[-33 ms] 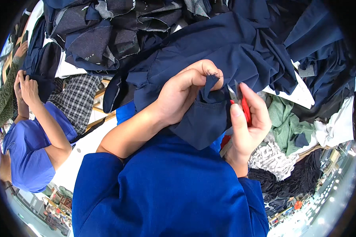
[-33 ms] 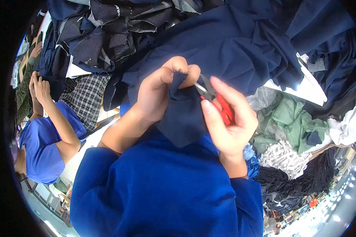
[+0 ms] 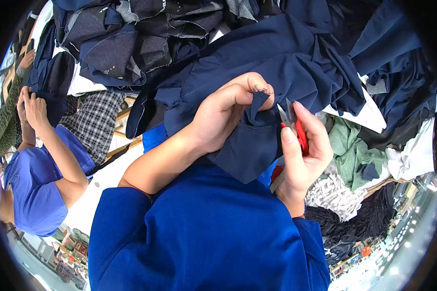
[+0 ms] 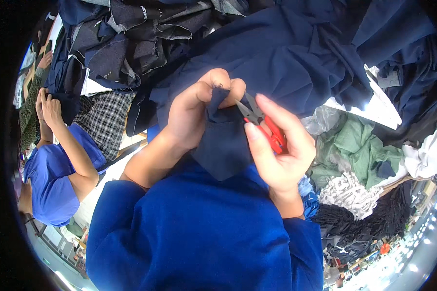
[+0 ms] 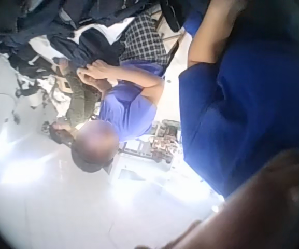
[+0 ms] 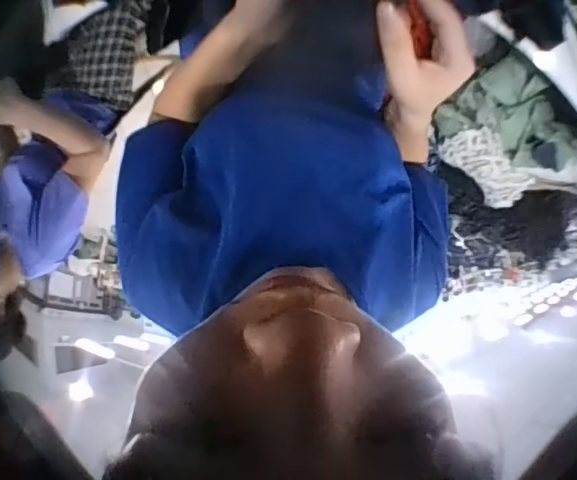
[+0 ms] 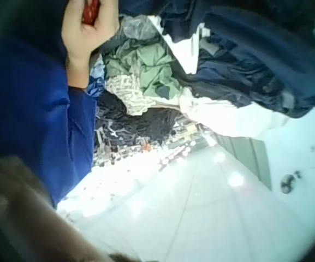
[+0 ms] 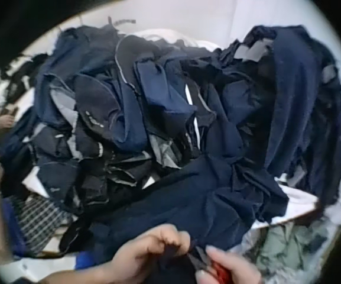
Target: Trimming excess threads from fabric pieces using a small snip tool in a garment factory.
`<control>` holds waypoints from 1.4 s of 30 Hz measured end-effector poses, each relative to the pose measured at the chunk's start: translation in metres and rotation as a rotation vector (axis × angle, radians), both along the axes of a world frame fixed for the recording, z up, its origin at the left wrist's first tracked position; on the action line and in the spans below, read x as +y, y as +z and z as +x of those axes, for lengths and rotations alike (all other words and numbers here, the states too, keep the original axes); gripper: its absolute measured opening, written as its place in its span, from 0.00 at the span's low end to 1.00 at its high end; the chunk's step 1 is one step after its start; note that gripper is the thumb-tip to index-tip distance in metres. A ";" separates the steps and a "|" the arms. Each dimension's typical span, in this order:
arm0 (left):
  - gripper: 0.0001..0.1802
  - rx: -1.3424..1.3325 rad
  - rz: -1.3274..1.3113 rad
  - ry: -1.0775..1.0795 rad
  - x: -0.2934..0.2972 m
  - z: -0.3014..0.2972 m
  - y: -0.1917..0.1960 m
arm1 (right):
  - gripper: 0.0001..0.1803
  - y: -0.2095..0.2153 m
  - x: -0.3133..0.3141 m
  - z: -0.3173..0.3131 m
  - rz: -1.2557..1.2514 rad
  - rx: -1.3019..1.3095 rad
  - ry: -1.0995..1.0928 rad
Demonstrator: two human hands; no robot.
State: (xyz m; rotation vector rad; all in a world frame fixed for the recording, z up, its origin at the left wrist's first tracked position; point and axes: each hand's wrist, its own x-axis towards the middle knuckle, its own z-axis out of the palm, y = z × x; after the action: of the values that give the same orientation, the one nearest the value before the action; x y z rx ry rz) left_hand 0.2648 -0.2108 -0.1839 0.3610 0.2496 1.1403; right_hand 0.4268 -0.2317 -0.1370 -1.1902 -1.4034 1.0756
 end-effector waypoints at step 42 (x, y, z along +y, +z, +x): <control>0.10 0.253 -0.006 0.062 -0.007 0.006 0.010 | 0.21 -0.008 0.002 -0.011 0.219 -0.178 -0.023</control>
State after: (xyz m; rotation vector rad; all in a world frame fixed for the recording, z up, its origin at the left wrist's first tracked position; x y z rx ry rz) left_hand 0.2709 -0.2174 -0.1742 0.4951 0.4887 1.1545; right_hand 0.4161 -0.2293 -0.1451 -1.1600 -1.5956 0.7925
